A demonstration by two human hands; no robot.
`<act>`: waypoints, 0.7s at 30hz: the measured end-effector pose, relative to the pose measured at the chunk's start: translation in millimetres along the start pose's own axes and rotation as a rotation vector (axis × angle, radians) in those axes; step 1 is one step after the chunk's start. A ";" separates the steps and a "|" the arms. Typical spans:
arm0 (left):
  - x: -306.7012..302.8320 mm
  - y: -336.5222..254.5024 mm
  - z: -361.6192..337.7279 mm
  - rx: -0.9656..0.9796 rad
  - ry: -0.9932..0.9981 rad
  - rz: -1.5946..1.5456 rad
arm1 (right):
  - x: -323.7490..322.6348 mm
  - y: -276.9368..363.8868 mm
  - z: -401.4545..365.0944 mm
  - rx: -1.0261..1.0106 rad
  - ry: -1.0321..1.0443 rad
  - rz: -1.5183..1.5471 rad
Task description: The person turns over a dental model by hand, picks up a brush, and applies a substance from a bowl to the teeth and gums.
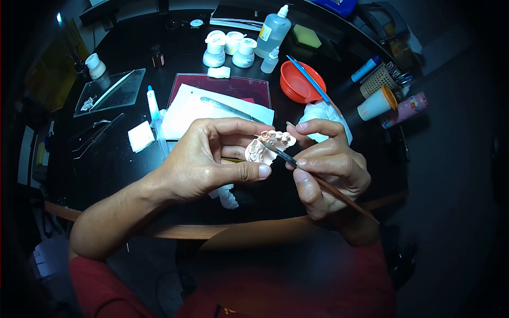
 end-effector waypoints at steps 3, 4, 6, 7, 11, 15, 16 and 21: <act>-1.8 -0.6 -0.3 0.003 -0.004 0.015 | 0.8 -0.7 -0.9 -0.021 -0.019 -0.001; -2.0 -0.3 -0.4 0.002 -0.002 0.017 | 1.0 -0.5 -1.1 -0.028 -0.026 0.000; -2.1 0.3 -0.3 0.001 0.002 0.022 | 2.1 -0.3 -0.3 -0.041 -0.026 -0.017; -2.0 0.2 -0.2 -0.002 0.000 0.019 | 2.6 -0.2 -0.2 -0.048 -0.025 -0.024; -1.1 -0.4 -1.1 -0.007 -0.003 -0.001 | 3.5 0.2 -0.1 -0.038 -0.005 -0.039; -1.6 -0.6 -1.2 -0.004 -0.007 0.006 | 3.7 1.0 0.3 -0.029 0.010 -0.038; -1.5 -0.8 -1.1 -0.005 -0.006 0.008 | 3.6 1.0 0.3 -0.028 0.007 -0.037; -1.9 -1.0 -0.9 -0.008 -0.004 0.034 | 1.4 0.4 -1.2 -0.037 -0.030 -0.010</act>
Point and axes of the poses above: each hand's wrist, its own z-axis towards the middle knuckle, its own x-axis out of the palm, y = z × x, the point moved 8 cm from there along z, towards the middle knuckle, and after that the axes turned 4 degrees about -y, right-handed, at the moved point
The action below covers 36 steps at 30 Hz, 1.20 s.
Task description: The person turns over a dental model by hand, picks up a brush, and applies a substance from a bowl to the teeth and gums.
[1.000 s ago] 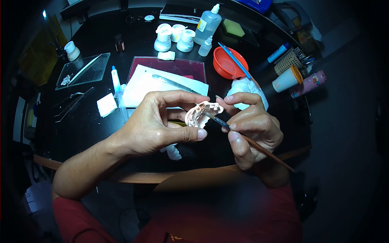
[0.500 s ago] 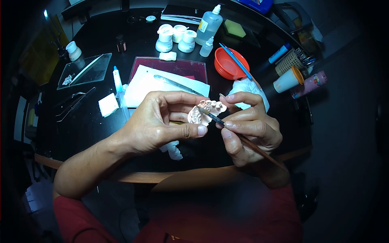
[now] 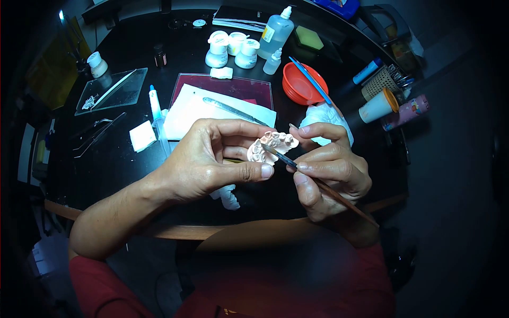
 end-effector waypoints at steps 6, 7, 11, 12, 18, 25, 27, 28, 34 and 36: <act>0.9 0.1 0.0 0.008 0.002 -0.037 | 2.0 0.8 2.0 -0.012 0.027 -0.045; 0.8 0.2 0.1 0.005 0.003 -0.031 | 2.5 0.9 2.3 -0.011 0.036 -0.051; 0.7 0.0 0.1 -0.001 0.008 -0.012 | 2.4 2.3 2.6 0.010 0.039 -0.028; 0.8 -0.6 0.0 0.000 0.009 -0.007 | 2.1 1.7 1.4 0.008 0.028 -0.021; 1.7 0.1 -0.3 -0.012 0.003 -0.029 | 2.8 1.1 2.0 -0.007 0.020 -0.038; 1.5 -0.4 -0.7 -0.017 0.012 -0.004 | 1.9 2.2 1.8 -0.003 0.041 -0.023; 2.4 -1.3 -1.0 -0.013 0.016 -0.012 | 1.8 1.6 1.3 -0.002 0.024 -0.028; 2.4 -1.2 -0.9 -0.014 0.014 -0.012 | 1.5 1.5 1.1 -0.001 0.015 -0.031; 1.4 0.2 -0.4 0.001 0.022 -0.014 | 3.4 3.2 2.7 0.000 0.066 -0.037; 1.2 0.5 0.0 0.010 0.022 -0.015 | 3.0 1.8 0.8 0.001 0.050 -0.027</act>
Point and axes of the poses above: each hand's wrist, its own z-axis towards the middle knuckle, its own x-axis out of the palm, y = z × x, the point moved 8 cm from there along z, towards the middle knuckle, and after that the axes turned 4 degrees about -y, right-handed, at the moved point
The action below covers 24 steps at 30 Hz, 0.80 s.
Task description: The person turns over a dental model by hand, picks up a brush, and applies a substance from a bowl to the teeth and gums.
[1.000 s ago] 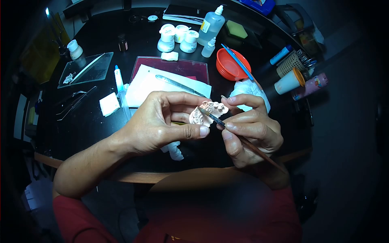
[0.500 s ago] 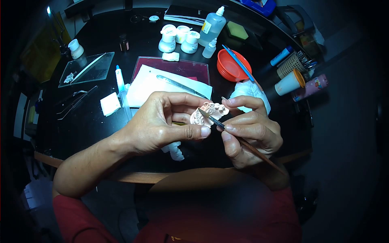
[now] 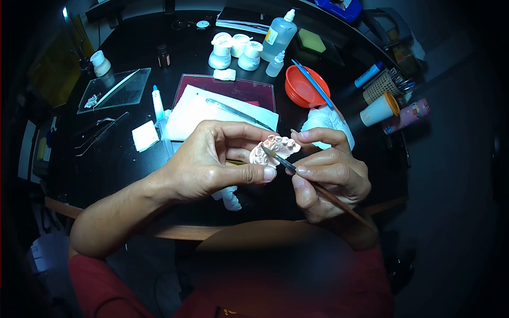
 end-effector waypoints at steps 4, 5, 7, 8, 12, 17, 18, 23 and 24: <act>1.5 -1.7 -0.6 -0.012 0.003 0.001 | -1.0 1.1 0.4 0.002 -0.008 -0.001; 1.3 -1.5 -0.6 -0.013 0.003 0.002 | -0.6 1.4 0.6 -0.001 -0.005 -0.005; 1.0 -0.5 -0.4 -0.014 0.006 0.001 | 0.0 1.9 1.1 -0.005 0.002 -0.014; 0.5 0.2 0.1 -0.013 0.009 0.000 | 0.2 2.1 1.3 -0.003 0.008 -0.007; -1.1 -0.7 -0.1 -0.019 0.000 0.014 | 0.2 1.9 1.8 -0.003 -0.008 0.026; -1.2 -3.2 0.1 -0.023 -0.011 0.023 | 1.3 1.4 0.9 -0.009 -0.025 -0.013; -1.5 -3.2 0.2 -0.020 -0.009 0.025 | 1.4 1.6 2.0 -0.008 -0.014 -0.017; -1.4 -5.3 -0.1 -0.020 -0.005 0.022 | 1.7 1.8 1.7 -0.003 0.007 0.004; -1.3 -5.4 -0.3 -0.021 -0.003 0.016 | 1.0 1.8 1.5 -0.003 0.006 0.012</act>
Point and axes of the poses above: each hand's wrist, its own z-axis towards the middle knuckle, its own x-axis out of the palm, y = z × x, the point moved 8 cm from there along z, towards the middle knuckle, and after that the axes turned 4 degrees about -y, right-handed, at the moved point
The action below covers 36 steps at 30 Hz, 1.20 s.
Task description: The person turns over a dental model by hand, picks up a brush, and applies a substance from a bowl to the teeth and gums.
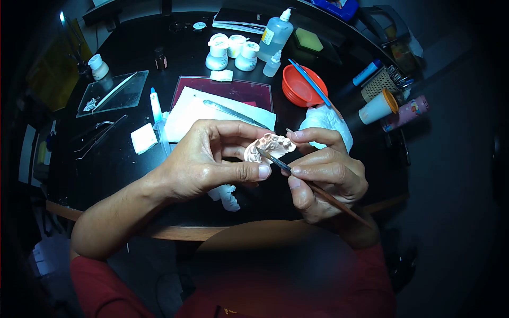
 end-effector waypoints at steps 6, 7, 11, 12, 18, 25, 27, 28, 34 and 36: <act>-0.4 1.9 0.0 -0.019 -0.003 0.008 | -3.6 0.4 -0.2 -0.005 -0.026 0.028; -0.4 1.6 0.1 -0.015 -0.004 0.015 | -3.8 0.5 -0.1 -0.007 -0.030 0.029; -0.5 1.8 0.4 -0.014 -0.007 0.033 | -1.3 1.1 -1.4 0.022 0.023 0.011; -0.6 1.8 0.3 -0.018 -0.009 0.035 | -0.6 0.3 -0.3 0.003 -0.006 0.000; -1.4 1.8 -0.7 -0.015 -0.012 0.011 | 0.3 1.4 1.8 -0.022 -0.025 -0.032; -0.8 0.0 -2.0 -0.016 0.014 0.023 | -2.7 0.8 0.3 -0.004 -0.040 0.007; -0.8 0.7 -1.9 -0.011 0.018 0.026 | -3.4 1.2 0.8 -0.009 -0.038 -0.003; -1.0 1.0 -1.8 -0.009 0.018 0.027 | -3.9 1.5 1.3 -0.012 -0.037 -0.007; -1.7 1.2 -0.8 -0.003 0.011 0.042 | -3.2 0.7 0.5 0.011 -0.001 0.007; -1.1 2.3 -1.0 -0.002 0.006 0.038 | -3.5 0.7 0.8 0.009 -0.001 -0.004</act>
Point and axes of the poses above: each hand's wrist, its own z-axis towards the middle knuckle, its own x-axis out of the palm, y = z × x, the point moved 8 cm from there along z, towards the middle knuckle, and after that the axes turned 4 degrees about -y, right-handed, at the moved point
